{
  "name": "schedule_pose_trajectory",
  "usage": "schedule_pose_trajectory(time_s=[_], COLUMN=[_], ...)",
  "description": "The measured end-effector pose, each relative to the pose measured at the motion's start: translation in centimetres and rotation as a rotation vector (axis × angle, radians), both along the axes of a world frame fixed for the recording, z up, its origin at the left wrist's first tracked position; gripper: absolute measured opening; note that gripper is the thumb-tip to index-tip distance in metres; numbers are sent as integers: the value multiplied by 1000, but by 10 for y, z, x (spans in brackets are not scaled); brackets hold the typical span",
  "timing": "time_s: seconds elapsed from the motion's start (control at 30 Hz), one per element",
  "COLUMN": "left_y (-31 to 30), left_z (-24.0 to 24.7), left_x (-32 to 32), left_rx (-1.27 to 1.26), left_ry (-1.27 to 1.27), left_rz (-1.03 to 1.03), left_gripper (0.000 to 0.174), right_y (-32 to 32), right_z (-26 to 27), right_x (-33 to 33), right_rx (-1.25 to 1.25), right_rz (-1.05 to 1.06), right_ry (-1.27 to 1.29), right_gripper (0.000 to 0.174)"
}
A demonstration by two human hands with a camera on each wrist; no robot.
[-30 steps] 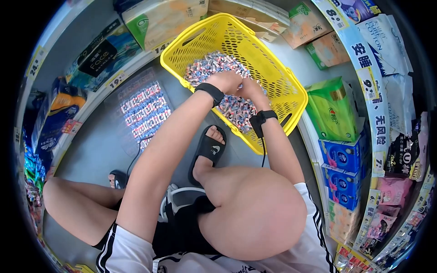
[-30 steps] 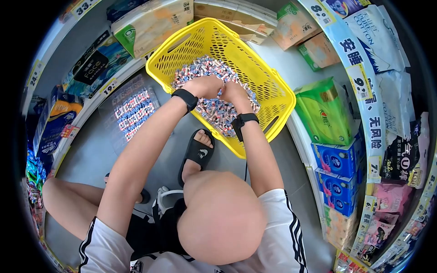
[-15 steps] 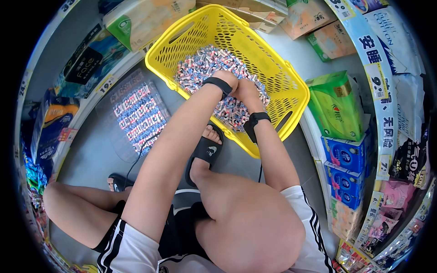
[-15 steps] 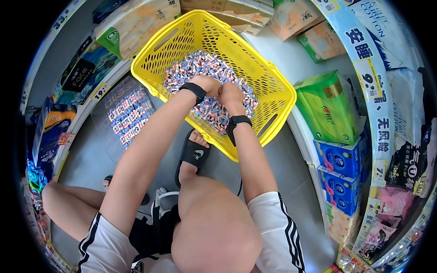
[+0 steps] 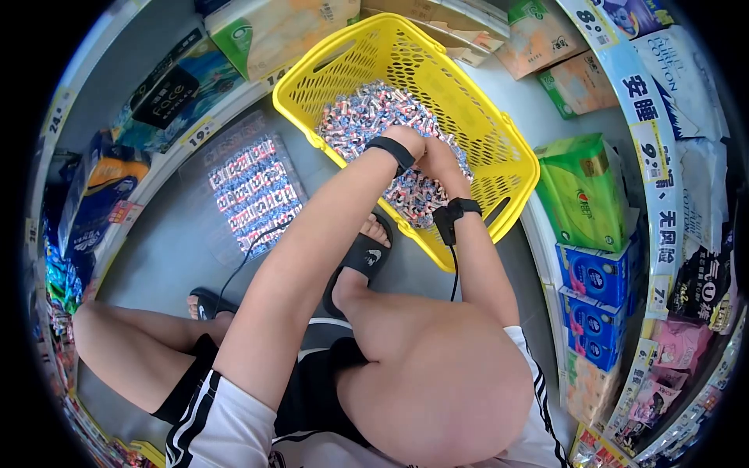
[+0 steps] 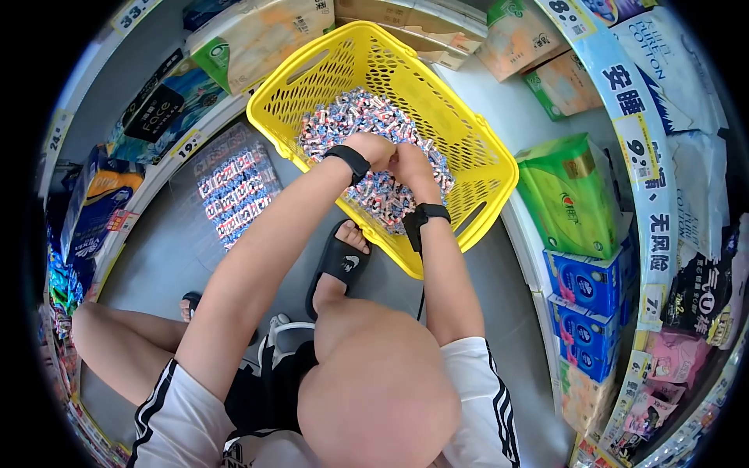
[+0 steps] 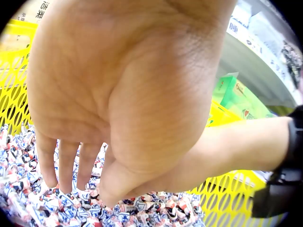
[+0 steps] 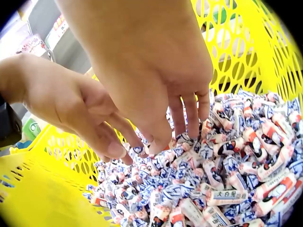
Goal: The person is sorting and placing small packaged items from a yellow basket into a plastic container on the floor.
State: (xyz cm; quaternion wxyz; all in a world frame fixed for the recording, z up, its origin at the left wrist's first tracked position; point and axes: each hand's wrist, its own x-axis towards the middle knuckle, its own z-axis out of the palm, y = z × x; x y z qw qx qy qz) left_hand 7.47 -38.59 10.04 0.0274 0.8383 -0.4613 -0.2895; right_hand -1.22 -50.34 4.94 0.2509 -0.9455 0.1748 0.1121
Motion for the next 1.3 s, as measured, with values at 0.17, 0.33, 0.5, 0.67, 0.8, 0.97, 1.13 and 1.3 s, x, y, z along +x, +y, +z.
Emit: schedule_pose_trajectory(time_s=[0.17,0.33,0.5,0.67,0.8,0.97,1.13,1.3], left_y=[16,44,75,119,161,215,255,287], left_z=[18,55,77,86,87,78,83,85], left_x=[-7,-9,-3,7,15,20,25,21], left_rx=[-103,-130,-110,-251,-435,-729,-972,-1015], left_ry=[-7,37,38,5,-103,-318,-547,-519], left_rz=[10,13,44,117,157,164,261,411], left_gripper=[26,29,31,26,19,25,20,25], right_y=[0,19,41,73,100,147,189,228], right_z=[13,55,77,108,131,153,181,195], right_x=[5,4,9,19,33,54,73,86], right_rx=[-47,-22,24,13,-5,-37,-34,82], right_rz=[87,119,175,185,316,458,469,552], right_ry=[-69,-72,-104,-182,-280,-488,-501,-525], right_gripper=[20,24,25,27,25,21,18,21])
